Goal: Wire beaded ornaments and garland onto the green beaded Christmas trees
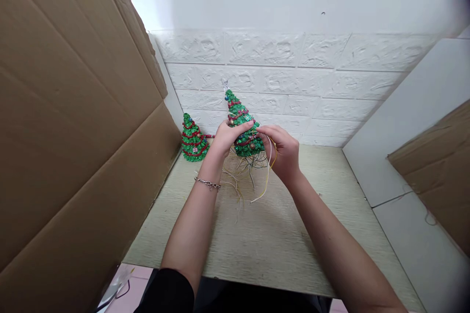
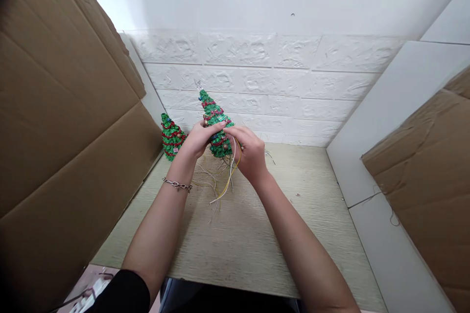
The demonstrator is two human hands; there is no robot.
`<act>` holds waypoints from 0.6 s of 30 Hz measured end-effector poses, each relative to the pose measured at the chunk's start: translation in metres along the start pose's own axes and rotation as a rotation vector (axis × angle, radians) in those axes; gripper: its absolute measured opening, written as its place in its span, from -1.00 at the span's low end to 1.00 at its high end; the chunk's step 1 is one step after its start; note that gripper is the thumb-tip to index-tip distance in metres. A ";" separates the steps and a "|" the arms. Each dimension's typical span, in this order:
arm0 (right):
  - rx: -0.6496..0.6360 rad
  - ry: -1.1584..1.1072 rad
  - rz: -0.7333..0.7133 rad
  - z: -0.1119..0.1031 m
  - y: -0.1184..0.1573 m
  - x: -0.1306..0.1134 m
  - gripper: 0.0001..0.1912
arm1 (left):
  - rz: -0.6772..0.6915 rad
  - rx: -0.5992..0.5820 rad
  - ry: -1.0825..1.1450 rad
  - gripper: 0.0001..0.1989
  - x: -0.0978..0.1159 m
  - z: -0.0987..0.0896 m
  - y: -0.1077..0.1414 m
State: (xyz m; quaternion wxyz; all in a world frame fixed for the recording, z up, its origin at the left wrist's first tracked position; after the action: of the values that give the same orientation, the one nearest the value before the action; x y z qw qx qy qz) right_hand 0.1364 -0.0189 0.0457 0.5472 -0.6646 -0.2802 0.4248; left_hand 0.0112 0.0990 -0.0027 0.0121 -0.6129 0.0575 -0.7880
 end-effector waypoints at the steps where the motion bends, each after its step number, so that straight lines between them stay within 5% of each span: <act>1: -0.005 -0.006 0.006 0.001 0.000 0.000 -0.77 | -0.003 0.005 -0.006 -0.48 -0.001 -0.001 0.000; 8: -0.049 0.070 0.119 0.005 0.003 0.006 -0.78 | -0.015 0.020 -0.009 -0.51 -0.002 -0.003 0.000; 18: 0.113 0.163 0.162 -0.010 0.002 0.014 -0.77 | -0.048 -0.028 0.031 -0.48 -0.001 0.004 0.004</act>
State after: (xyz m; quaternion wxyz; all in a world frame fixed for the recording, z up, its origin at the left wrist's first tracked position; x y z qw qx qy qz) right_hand 0.1517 -0.0122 0.0405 0.5684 -0.6855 -0.1559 0.4274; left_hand 0.0149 0.0954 -0.0036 -0.0161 -0.6019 0.0539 -0.7966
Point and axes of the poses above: each hand's wrist, its own y-axis away from the middle knuckle, its own z-axis out of the palm, x = y × z, the point moved 8 cm from there along -y, towards the middle knuckle, and after that the axes turned 7 degrees about x, right-handed, at the moved point
